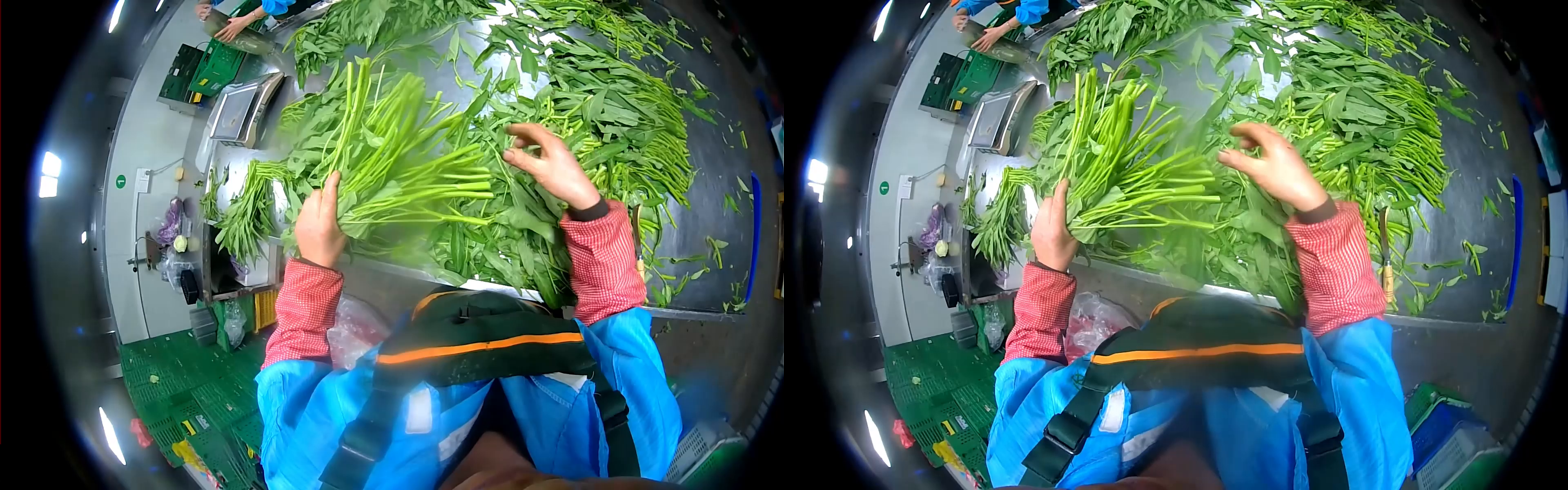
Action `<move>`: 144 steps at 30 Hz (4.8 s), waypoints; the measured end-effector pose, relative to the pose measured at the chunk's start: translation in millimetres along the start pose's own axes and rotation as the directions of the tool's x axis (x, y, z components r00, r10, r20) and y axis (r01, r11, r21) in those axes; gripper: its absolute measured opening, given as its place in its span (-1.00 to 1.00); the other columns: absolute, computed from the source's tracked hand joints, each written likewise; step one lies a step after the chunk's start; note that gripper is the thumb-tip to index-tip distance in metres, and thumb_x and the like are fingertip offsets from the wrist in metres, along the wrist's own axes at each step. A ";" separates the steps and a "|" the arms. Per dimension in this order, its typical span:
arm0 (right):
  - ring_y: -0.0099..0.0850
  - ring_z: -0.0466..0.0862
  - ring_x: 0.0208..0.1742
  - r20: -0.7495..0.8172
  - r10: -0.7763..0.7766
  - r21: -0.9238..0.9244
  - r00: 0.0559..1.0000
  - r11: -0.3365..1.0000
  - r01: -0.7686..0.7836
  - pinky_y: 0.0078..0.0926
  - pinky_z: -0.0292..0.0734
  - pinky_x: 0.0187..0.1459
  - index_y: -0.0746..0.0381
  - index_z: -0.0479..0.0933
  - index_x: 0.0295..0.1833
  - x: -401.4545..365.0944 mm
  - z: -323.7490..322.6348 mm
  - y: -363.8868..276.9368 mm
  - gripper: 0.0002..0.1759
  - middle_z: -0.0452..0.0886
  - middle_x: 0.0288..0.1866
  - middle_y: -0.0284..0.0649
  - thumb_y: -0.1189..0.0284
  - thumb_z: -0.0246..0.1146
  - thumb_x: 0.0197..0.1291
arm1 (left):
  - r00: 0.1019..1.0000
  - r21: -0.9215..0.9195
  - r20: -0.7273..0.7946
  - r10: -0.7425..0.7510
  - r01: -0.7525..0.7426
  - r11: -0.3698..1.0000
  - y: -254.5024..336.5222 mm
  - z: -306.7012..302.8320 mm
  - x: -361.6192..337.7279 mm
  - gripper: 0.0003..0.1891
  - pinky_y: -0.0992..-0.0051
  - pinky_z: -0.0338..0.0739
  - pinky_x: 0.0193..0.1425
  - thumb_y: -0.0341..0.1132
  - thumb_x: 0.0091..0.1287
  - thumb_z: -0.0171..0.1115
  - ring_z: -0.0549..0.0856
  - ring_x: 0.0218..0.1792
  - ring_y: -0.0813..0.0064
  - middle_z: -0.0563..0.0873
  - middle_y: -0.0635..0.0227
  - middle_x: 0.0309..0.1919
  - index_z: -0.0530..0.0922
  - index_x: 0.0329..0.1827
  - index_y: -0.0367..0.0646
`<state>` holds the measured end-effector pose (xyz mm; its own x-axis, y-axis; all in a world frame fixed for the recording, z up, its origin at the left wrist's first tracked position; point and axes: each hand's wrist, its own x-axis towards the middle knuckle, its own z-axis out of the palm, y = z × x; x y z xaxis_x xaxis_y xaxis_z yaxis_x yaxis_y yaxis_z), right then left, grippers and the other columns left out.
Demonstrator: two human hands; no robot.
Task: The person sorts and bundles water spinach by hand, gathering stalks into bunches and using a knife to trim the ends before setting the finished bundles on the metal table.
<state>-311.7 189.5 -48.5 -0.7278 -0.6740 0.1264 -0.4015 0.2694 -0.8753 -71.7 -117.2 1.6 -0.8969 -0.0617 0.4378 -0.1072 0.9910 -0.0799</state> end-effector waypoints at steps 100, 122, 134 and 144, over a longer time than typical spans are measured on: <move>-0.70 0.40 -0.57 -0.227 0.224 0.605 0.948 0.795 -0.043 -0.75 0.30 -0.51 0.25 0.56 -0.16 32.0 -10.4 24.8 -0.86 0.47 -0.53 -0.48 0.39 0.22 0.33 | 0.887 -0.634 0.397 -0.237 0.452 0.627 24.7 27.8 -6.8 -0.21 0.44 0.45 0.27 -0.45 0.10 0.41 0.59 0.20 0.35 0.55 0.09 0.25 0.27 0.45 -0.19; -0.62 0.57 -0.51 0.513 0.061 0.501 0.856 0.789 -0.356 -0.66 0.46 -0.46 0.30 0.53 -0.11 33.0 80.9 11.5 -0.65 0.63 -0.48 -0.33 0.19 0.11 0.44 | 0.459 -0.339 0.885 0.075 0.747 -0.572 -11.4 18.9 -116.8 -0.51 0.42 0.60 -0.06 -0.15 0.35 0.08 0.71 -0.18 0.42 0.71 0.24 -0.11 0.50 0.22 -0.33; -0.15 0.24 0.48 0.551 0.059 0.830 0.832 0.062 -0.554 -0.08 0.13 0.46 0.14 0.12 0.52 71.5 189.0 -11.9 -0.11 0.22 0.51 -0.14 -0.28 -0.10 0.30 | 0.808 -0.799 0.589 -0.003 0.583 0.151 44.8 77.0 -66.0 -0.05 0.35 0.39 0.32 -0.33 -0.12 0.56 0.51 0.23 0.34 0.55 0.17 0.19 0.25 0.41 -0.17; -0.15 0.26 0.46 0.486 0.235 0.815 0.842 0.227 -0.534 -0.06 0.14 0.45 0.22 0.14 0.50 111.7 206.3 -36.7 -0.09 0.27 0.47 -0.10 -0.26 -0.07 0.29 | 0.712 -0.738 0.650 -0.263 0.675 0.005 42.9 73.8 -87.9 -0.03 0.37 0.48 0.20 -0.49 -0.14 0.53 0.58 0.16 0.31 0.58 0.18 0.17 0.22 0.42 -0.04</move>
<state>-263.6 -37.5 -98.4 -0.4368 -0.8384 -0.3260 0.7501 -0.1394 -0.6464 -29.1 -78.0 -106.4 -0.8898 -0.3821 -0.2495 -0.2896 0.0504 0.9558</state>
